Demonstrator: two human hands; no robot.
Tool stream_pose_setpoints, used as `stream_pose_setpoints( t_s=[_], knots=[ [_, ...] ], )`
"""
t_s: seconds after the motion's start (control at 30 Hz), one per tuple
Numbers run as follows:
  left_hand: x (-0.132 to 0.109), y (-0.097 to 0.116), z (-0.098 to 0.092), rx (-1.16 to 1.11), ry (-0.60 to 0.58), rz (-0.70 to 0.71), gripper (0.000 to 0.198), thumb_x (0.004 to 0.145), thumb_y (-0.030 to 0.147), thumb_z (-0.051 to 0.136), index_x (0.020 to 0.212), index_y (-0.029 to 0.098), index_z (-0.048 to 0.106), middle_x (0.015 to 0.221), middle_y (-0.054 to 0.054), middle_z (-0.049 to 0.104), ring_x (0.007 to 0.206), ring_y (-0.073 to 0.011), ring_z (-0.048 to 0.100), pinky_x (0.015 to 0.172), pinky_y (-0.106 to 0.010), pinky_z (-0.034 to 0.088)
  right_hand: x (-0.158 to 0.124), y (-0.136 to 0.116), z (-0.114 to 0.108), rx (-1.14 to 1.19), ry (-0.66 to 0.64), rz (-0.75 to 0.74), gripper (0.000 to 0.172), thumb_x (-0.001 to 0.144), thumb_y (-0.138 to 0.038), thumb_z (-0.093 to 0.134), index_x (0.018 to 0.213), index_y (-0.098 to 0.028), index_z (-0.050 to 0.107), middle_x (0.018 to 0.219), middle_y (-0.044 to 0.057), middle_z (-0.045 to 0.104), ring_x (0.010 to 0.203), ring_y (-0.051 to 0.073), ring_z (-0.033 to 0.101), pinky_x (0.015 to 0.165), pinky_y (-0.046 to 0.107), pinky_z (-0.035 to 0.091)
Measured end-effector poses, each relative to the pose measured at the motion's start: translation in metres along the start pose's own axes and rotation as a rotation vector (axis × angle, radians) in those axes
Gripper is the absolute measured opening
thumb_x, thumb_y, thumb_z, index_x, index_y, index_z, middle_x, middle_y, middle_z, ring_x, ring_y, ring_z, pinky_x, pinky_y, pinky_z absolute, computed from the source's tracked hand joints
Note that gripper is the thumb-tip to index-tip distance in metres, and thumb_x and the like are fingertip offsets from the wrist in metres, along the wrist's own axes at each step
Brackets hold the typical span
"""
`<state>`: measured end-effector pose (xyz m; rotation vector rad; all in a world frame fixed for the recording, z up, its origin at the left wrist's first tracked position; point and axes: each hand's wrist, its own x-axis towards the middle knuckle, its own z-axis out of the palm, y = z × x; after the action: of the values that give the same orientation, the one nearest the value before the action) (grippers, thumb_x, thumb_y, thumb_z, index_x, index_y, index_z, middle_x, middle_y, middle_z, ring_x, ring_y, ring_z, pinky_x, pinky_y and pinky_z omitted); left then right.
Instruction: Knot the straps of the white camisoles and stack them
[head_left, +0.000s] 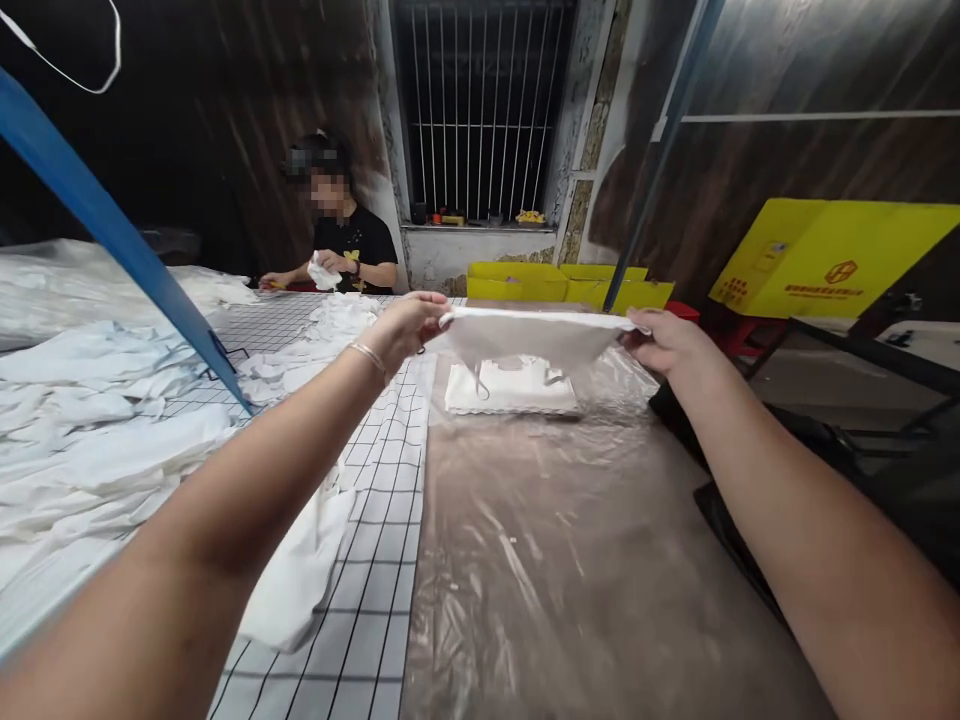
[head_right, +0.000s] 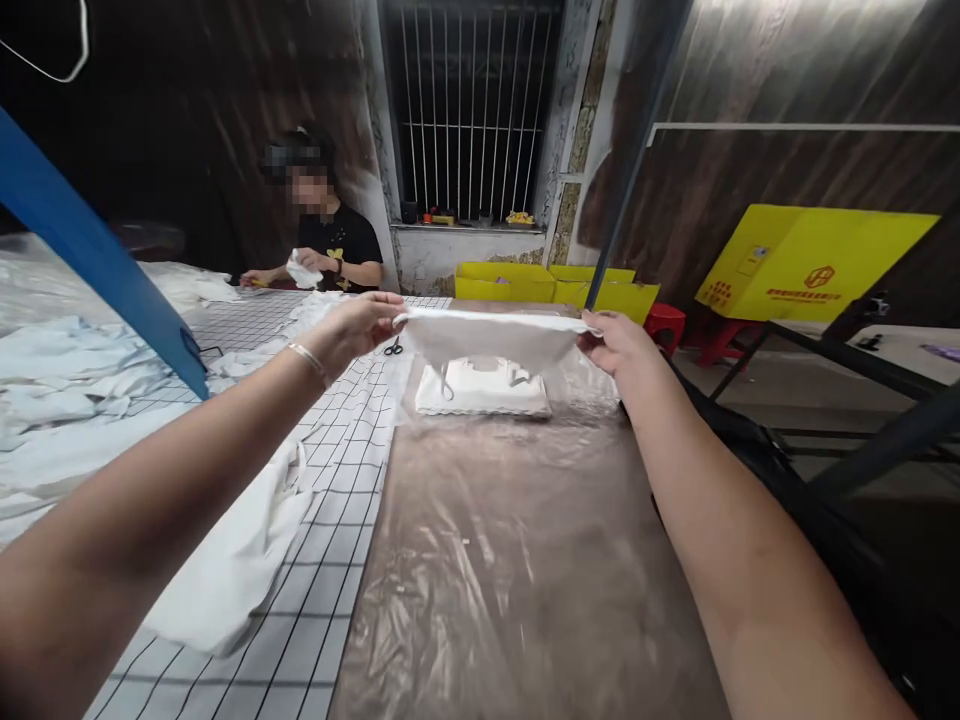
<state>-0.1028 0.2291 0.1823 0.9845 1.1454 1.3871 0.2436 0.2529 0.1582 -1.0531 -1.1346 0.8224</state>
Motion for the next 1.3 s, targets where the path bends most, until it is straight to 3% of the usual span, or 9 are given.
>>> stream_pose_setpoints(
  t_s=[0.17,0.33,0.43,0.57,0.7,0.83,0.97,1.13,1.3],
  knots=[
    [0.070,-0.043,0.004,0.169,0.073,-0.061,0.020,0.078,-0.009,0.055,0.077,0.011,0.059,0.065,-0.001,0.058,0.056,-0.0055,0.058,0.059,-0.016,0.055,0.034,0.039,0.031,-0.099,0.071,0.417,0.024,0.086,-0.001,0.055,0.074,-0.019,0.045,0.072,0.000,0.055,0.061,0.007,0.054,0.060,0.024,0.049],
    [0.078,-0.129,-0.013,0.405,0.042,-0.218,0.017,0.068,-0.006,0.064,0.065,0.010,0.059,0.056,-0.001,0.056,0.050,-0.0099,0.055,0.055,-0.025,0.054,0.012,0.115,0.020,-0.267,0.011,0.576,0.032,0.070,0.001,0.072,0.070,-0.018,0.047,0.063,-0.001,0.056,0.055,0.012,0.056,0.053,0.025,0.052],
    [0.074,-0.159,-0.021,0.558,-0.002,-0.237,0.015,0.062,-0.001,0.070,0.066,0.011,0.061,0.052,0.001,0.055,0.048,-0.0119,0.053,0.054,-0.028,0.051,-0.001,0.143,0.010,-0.387,-0.010,0.586,0.038,0.059,-0.002,0.082,0.069,-0.018,0.049,0.059,-0.003,0.055,0.053,0.013,0.055,0.050,0.026,0.050],
    [0.073,-0.167,-0.018,0.743,-0.016,-0.154,0.020,0.054,0.004,0.075,0.065,0.014,0.062,0.066,-0.002,0.060,0.068,-0.0182,0.062,0.067,-0.029,0.051,-0.010,0.150,0.011,-0.575,0.008,0.506,0.037,0.058,-0.007,0.082,0.071,-0.020,0.049,0.057,-0.005,0.052,0.051,0.012,0.050,0.050,0.025,0.042],
    [0.059,-0.126,-0.031,0.877,0.036,0.020,0.026,0.053,0.006,0.077,0.075,0.016,0.067,0.092,-0.004,0.062,0.096,-0.0196,0.059,0.086,-0.026,0.046,-0.024,0.132,0.015,-0.847,0.043,0.331,0.036,0.059,-0.008,0.076,0.075,-0.023,0.047,0.063,-0.005,0.048,0.058,0.014,0.045,0.059,0.029,0.034],
    [0.017,-0.049,-0.096,1.010,0.074,0.382,0.025,0.070,0.020,0.073,0.094,0.016,0.068,0.090,-0.004,0.062,0.081,-0.0138,0.056,0.076,-0.026,0.045,-0.050,0.115,0.010,-1.016,0.079,0.069,0.034,0.065,-0.027,0.072,0.087,-0.026,0.046,0.077,0.001,0.057,0.063,0.019,0.051,0.066,0.036,0.038],
    [-0.070,-0.011,-0.176,1.024,0.240,0.368,0.016,0.076,0.027,0.068,0.085,0.015,0.065,0.076,-0.002,0.060,0.069,-0.0117,0.051,0.065,-0.026,0.041,-0.108,0.111,0.037,-0.756,-0.096,0.001,0.031,0.065,-0.047,0.065,0.083,-0.029,0.047,0.075,0.005,0.059,0.061,0.024,0.054,0.063,0.042,0.044],
    [-0.185,-0.073,-0.239,1.217,0.179,-0.111,0.026,0.081,0.043,0.059,0.074,0.017,0.061,0.070,-0.003,0.060,0.065,-0.0164,0.053,0.060,-0.028,0.038,-0.230,0.092,0.138,-0.516,-0.587,0.003,0.033,0.072,-0.056,0.059,0.072,-0.022,0.056,0.068,0.004,0.061,0.063,0.020,0.057,0.059,0.034,0.047],
    [-0.252,-0.129,-0.262,1.278,-0.056,0.004,0.027,0.071,0.035,0.069,0.094,0.021,0.065,0.096,-0.005,0.061,0.090,-0.0224,0.056,0.078,-0.032,0.045,-0.339,0.071,0.227,-0.693,-0.981,-0.156,0.020,0.072,-0.036,0.073,0.078,-0.020,0.062,0.084,0.006,0.065,0.077,0.022,0.059,0.066,0.032,0.046]
  ],
)
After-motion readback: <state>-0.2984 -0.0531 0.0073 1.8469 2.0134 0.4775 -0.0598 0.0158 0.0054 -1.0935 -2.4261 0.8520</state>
